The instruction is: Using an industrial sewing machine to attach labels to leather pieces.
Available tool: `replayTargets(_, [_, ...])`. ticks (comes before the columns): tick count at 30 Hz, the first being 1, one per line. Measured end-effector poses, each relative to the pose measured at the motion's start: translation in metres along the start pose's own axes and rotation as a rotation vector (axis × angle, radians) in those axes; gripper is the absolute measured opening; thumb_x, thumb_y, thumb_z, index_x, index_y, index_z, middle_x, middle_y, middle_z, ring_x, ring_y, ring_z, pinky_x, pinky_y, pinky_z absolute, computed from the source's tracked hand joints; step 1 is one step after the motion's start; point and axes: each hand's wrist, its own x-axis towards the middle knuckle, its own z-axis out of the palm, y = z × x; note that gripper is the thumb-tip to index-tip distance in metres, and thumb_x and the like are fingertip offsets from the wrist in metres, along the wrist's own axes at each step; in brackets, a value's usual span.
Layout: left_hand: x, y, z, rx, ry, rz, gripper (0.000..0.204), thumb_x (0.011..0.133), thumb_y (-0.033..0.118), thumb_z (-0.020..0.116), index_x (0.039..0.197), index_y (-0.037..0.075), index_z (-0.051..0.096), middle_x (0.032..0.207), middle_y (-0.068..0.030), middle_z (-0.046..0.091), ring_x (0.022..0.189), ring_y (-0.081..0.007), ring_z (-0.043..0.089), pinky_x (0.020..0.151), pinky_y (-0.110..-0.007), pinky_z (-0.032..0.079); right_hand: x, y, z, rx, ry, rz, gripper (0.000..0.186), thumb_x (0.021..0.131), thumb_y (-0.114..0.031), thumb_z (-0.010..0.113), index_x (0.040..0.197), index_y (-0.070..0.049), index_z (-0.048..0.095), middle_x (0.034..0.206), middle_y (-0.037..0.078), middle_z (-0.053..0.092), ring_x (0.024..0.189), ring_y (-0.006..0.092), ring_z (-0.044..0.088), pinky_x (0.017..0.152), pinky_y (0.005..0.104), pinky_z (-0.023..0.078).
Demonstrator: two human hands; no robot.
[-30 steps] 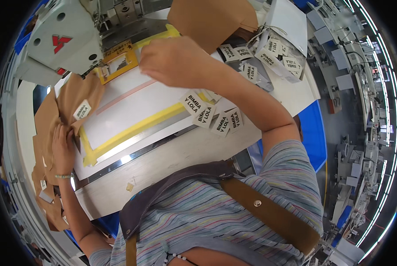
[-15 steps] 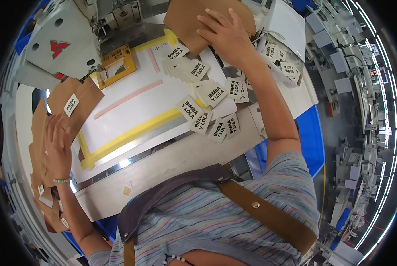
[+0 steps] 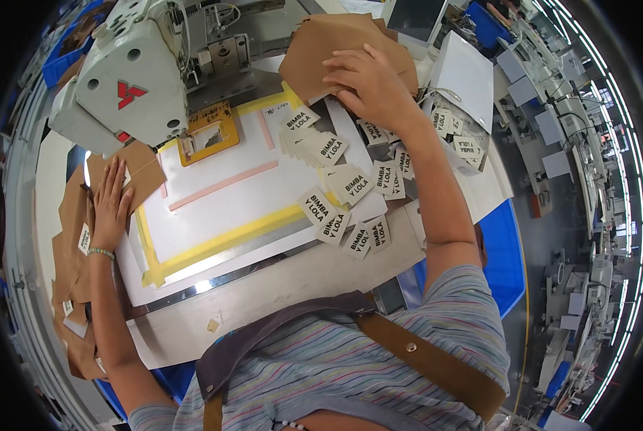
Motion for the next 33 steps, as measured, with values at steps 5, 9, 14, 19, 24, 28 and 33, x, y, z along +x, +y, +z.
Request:
replayTargets(5, [-0.008, 0.007, -0.012, -0.04, 0.068, 0.023, 0.065, 0.114, 0.042, 0.048, 0.172, 0.016, 0.036, 0.18, -0.0075, 0.031, 0.168, -0.03, 0.023, 0.135, -0.047, 0.021, 0.004, 0.009, -0.014, 0.117, 0.146, -0.024, 0.018, 0.096, -0.011, 0.072, 0.111, -0.006, 0.081, 0.125, 0.006, 0.078, 0.123, 0.0274, 0.069, 0.112, 0.0432, 0.051])
replayTargets(9, [-0.01, 0.059, -0.044, 0.002, 0.388, 0.172, 0.043, 0.099, 0.008, 0.073, 0.142, 0.005, 0.067, 0.142, -0.015, 0.069, 0.137, -0.0371, 0.061, 0.113, -0.049, 0.048, 0.011, 0.007, -0.03, 0.362, 0.267, 0.271, 0.019, 0.098, -0.003, 0.069, 0.114, 0.002, 0.078, 0.117, 0.01, 0.079, 0.109, 0.0245, 0.073, 0.101, 0.0353, 0.054])
replayTargets(14, [0.008, 0.176, -0.068, -0.43, 0.493, 0.512, 0.042, 0.083, -0.005, 0.082, 0.124, 0.002, 0.073, 0.117, -0.014, 0.074, 0.105, -0.0341, 0.071, 0.086, -0.043, 0.058, 0.033, 0.005, -0.047, 0.523, 0.346, 0.234, 0.016, 0.098, -0.004, 0.073, 0.112, 0.003, 0.078, 0.109, 0.008, 0.078, 0.101, 0.0175, 0.071, 0.092, 0.0305, 0.053])
replayTargets(19, [0.062, 0.263, -0.09, -0.543, 0.812, 0.518, 0.077, 0.081, 0.001, 0.087, 0.153, 0.004, 0.058, 0.141, -0.0166, 0.069, 0.123, -0.0383, 0.066, 0.097, -0.042, 0.057, 0.026, -0.015, -0.068, 0.66, 0.281, 0.173, 0.016, 0.098, -0.011, 0.078, 0.109, 0.001, 0.079, 0.105, 0.007, 0.078, 0.098, 0.0155, 0.07, 0.09, 0.0309, 0.053])
replayTargets(24, [0.084, 0.29, -0.107, -0.651, 0.879, 0.482, 0.074, 0.082, 0.005, 0.089, 0.15, 0.004, 0.06, 0.142, -0.0154, 0.069, 0.122, -0.0352, 0.067, 0.094, -0.041, 0.057, 0.001, -0.046, -0.099, 0.745, 0.108, 0.076, 0.015, 0.098, -0.008, 0.077, 0.111, 0.0, 0.079, 0.102, 0.004, 0.077, 0.095, 0.0109, 0.071, 0.086, 0.0289, 0.054])
replayTargets(28, [0.072, 0.288, -0.108, -0.821, 0.636, 0.477, 0.033, 0.088, 0.005, 0.084, 0.12, 0.002, 0.074, 0.105, -0.014, 0.076, 0.091, -0.0291, 0.072, 0.079, -0.038, 0.056, -0.005, -0.057, -0.105, 0.865, 0.17, 0.189, 0.019, 0.097, -0.016, 0.08, 0.108, 0.0, 0.081, 0.098, 0.003, 0.079, 0.088, 0.0098, 0.068, 0.081, 0.0271, 0.055])
replayTargets(33, [0.066, 0.271, -0.125, -0.871, 0.285, 0.254, 0.013, 0.091, 0.002, 0.079, 0.103, -0.001, 0.074, 0.089, -0.0147, 0.073, 0.074, -0.0315, 0.068, 0.068, -0.036, 0.053, 0.028, -0.042, -0.092, 0.418, -0.051, 0.289, 0.018, 0.098, -0.015, 0.078, 0.109, -0.001, 0.079, 0.091, 0.0, 0.071, 0.078, 0.0078, 0.058, 0.071, 0.0271, 0.048])
